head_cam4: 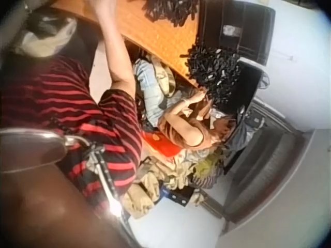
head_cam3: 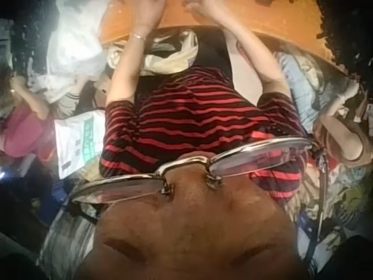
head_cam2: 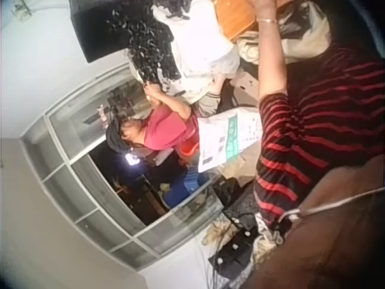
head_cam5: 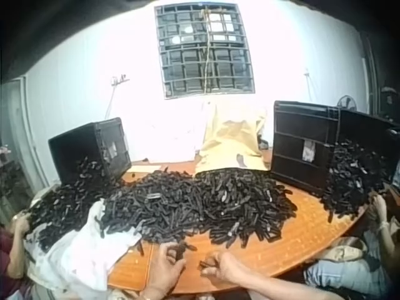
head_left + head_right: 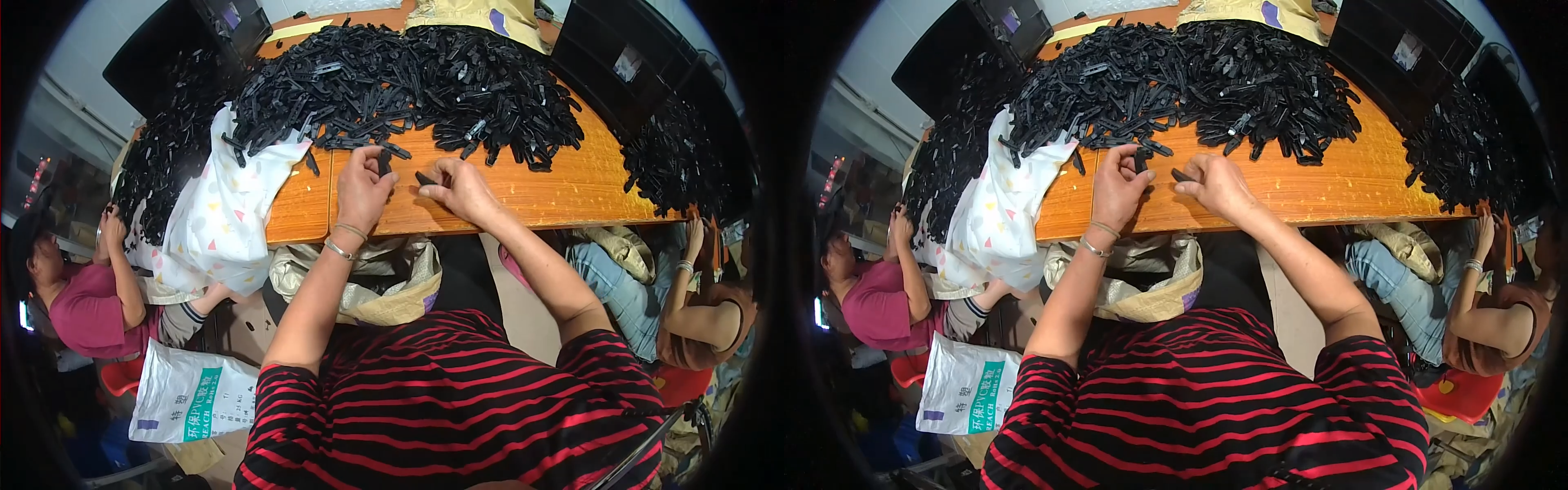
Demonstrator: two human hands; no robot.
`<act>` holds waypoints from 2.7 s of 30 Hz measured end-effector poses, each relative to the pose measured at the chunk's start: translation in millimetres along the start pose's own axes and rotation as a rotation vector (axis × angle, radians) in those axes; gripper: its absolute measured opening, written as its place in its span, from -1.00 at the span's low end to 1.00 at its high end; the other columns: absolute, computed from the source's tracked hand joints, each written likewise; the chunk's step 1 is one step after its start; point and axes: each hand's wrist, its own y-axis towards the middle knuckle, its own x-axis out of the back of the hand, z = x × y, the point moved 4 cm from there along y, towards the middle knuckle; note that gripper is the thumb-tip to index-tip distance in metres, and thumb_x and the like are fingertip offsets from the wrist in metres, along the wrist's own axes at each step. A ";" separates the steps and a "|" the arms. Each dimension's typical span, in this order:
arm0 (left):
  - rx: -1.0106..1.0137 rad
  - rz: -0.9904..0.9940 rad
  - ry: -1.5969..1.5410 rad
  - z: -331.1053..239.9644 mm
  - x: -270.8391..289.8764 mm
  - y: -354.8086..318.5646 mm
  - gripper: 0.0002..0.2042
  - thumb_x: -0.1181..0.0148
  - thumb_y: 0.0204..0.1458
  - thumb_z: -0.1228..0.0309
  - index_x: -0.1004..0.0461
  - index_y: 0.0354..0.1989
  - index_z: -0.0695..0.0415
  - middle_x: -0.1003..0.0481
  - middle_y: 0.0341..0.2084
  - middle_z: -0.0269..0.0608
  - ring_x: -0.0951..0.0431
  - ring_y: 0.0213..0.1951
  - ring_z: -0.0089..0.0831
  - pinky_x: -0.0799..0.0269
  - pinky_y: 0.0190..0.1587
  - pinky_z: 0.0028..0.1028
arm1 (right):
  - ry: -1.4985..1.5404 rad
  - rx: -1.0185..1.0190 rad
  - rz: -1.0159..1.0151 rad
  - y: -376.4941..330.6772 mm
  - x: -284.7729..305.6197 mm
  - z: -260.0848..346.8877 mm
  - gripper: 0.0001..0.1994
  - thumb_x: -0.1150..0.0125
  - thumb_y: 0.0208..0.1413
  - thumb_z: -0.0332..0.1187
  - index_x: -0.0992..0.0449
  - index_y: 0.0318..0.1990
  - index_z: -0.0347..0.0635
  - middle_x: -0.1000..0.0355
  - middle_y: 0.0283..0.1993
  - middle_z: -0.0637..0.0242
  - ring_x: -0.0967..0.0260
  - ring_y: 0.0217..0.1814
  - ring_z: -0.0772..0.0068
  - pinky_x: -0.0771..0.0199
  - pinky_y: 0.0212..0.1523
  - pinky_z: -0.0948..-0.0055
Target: Sorting and inspecting a large pile of black plastic components on a workshop table.
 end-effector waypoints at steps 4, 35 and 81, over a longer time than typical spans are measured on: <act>0.186 0.105 -0.253 0.2 -6.5 -7.3 -0.68 -0.31 -0.15 0.65 -0.35 -0.21 0.28 -0.47 -0.45 -0.33 -0.47 -0.46 -0.65 -0.46 -0.36 -0.63 | 0.153 0.113 -0.165 -0.5 -4.1 23.4 -0.72 -0.43 -0.12 -0.40 -0.50 -0.30 -0.36 -0.50 -0.45 0.19 -0.46 -0.40 0.44 -0.45 -0.34 0.43; 0.012 0.024 -0.563 -18.1 7.6 -52.3 -0.65 -0.08 0.03 0.73 -0.34 0.03 0.35 -0.46 -0.16 -0.23 -0.48 -0.13 -0.57 -0.45 -0.07 -0.63 | 0.349 0.246 -0.209 -27.1 -20.7 50.2 -0.79 -0.40 -0.16 -0.59 -0.50 -0.33 -0.33 -0.34 -0.41 0.37 -0.31 -0.49 0.65 -0.34 -0.44 0.62; -0.010 -0.195 -0.462 -24.8 13.1 -80.0 -0.76 -0.19 0.02 0.62 -0.42 -0.11 0.30 -0.53 -0.35 -0.22 -0.55 -0.30 -0.56 -0.47 -0.22 -0.57 | 0.340 0.156 -0.055 -25.7 -51.6 44.2 -0.69 -0.43 -0.19 -0.43 -0.40 -0.33 -0.29 -0.43 -0.52 0.27 -0.46 -0.49 0.36 -0.45 -0.45 0.43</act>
